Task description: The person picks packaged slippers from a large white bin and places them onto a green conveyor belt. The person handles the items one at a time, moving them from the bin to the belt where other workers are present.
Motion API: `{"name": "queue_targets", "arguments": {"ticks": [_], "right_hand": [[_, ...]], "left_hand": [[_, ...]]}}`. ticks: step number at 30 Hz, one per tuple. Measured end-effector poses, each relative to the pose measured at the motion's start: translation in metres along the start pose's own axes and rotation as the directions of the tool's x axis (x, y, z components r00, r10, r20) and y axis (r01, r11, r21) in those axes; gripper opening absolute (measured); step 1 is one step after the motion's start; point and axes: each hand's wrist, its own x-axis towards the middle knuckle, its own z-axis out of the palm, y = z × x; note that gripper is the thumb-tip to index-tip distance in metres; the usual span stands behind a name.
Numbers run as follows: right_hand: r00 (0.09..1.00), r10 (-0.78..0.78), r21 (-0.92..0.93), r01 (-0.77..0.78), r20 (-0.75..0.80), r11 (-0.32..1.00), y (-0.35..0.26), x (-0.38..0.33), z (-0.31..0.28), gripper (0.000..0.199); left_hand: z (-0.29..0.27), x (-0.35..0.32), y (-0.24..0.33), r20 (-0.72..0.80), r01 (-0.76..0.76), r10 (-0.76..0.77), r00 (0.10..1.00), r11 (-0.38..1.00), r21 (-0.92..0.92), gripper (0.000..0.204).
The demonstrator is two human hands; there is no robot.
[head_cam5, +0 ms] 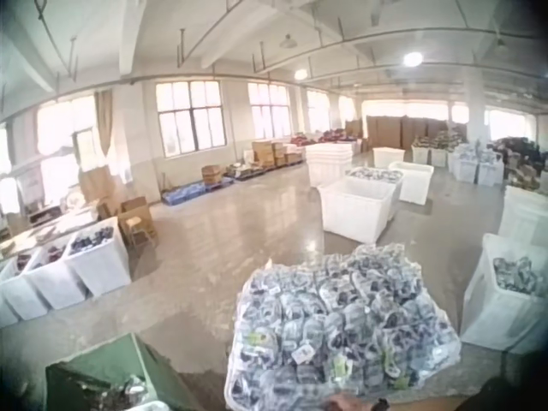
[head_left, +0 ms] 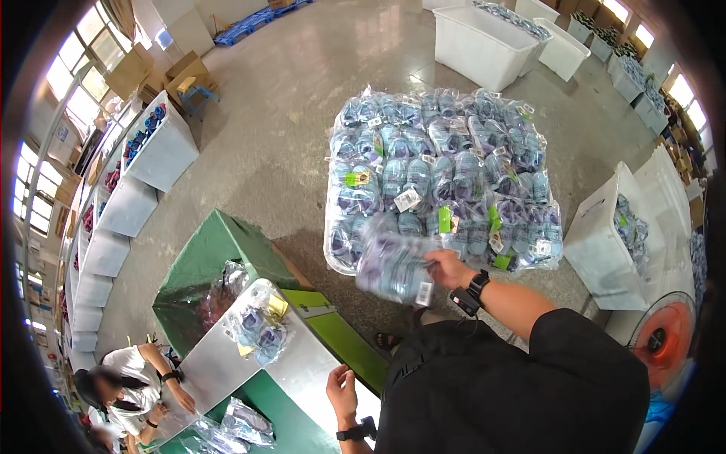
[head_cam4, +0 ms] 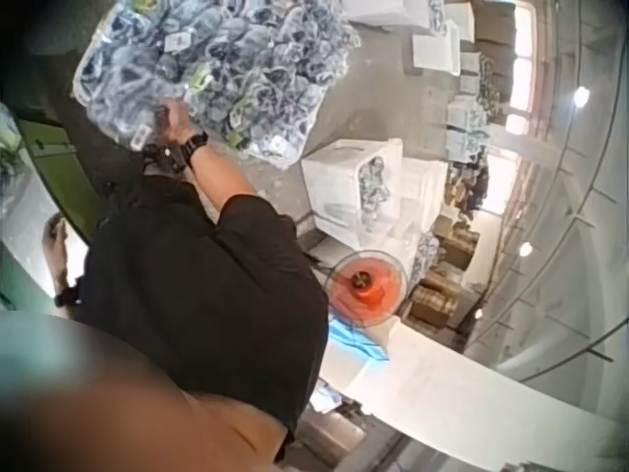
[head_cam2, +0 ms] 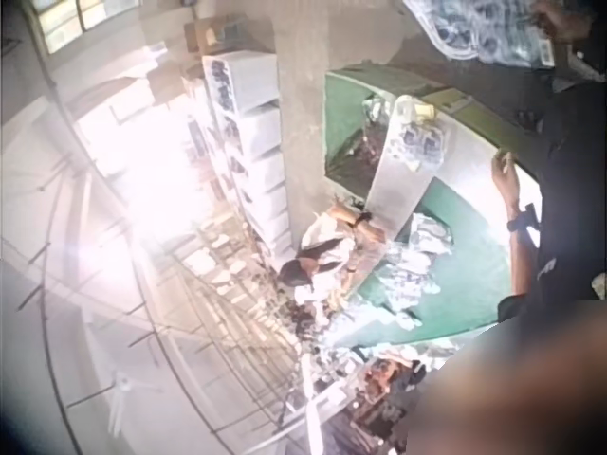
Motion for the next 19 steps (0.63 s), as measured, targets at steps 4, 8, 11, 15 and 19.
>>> {"name": "queue_targets", "arguments": {"ticks": [4,8,11,15,19], "right_hand": [[0.952,-0.032,0.265,0.117,-0.303,0.957,0.019,0.014,-0.031,0.018],[0.973,0.077,0.317,-0.004,-0.217,0.948,0.038,0.028,-0.017,0.032],[0.975,0.077,0.329,-0.005,-0.207,0.944,0.048,0.034,-0.005,0.034],[0.981,0.049,0.259,0.002,-0.189,0.966,0.067,0.024,-0.007,0.037],[0.952,0.071,0.256,0.007,-0.297,0.967,0.077,0.020,-0.019,0.043]], "left_hand": [[-0.015,-0.007,-0.026,-0.046,0.044,-0.040,0.998,0.996,0.080,0.030],[-0.026,-0.011,-0.028,-0.077,0.066,-0.054,0.996,0.985,0.159,0.029],[-0.030,-0.013,-0.024,-0.091,0.045,-0.027,0.995,0.979,0.197,0.029],[-0.037,-0.014,-0.026,-0.082,0.021,-0.004,0.997,0.976,0.216,0.030],[-0.038,-0.018,-0.033,-0.090,0.073,-0.057,0.994,0.978,0.193,0.033]]}}
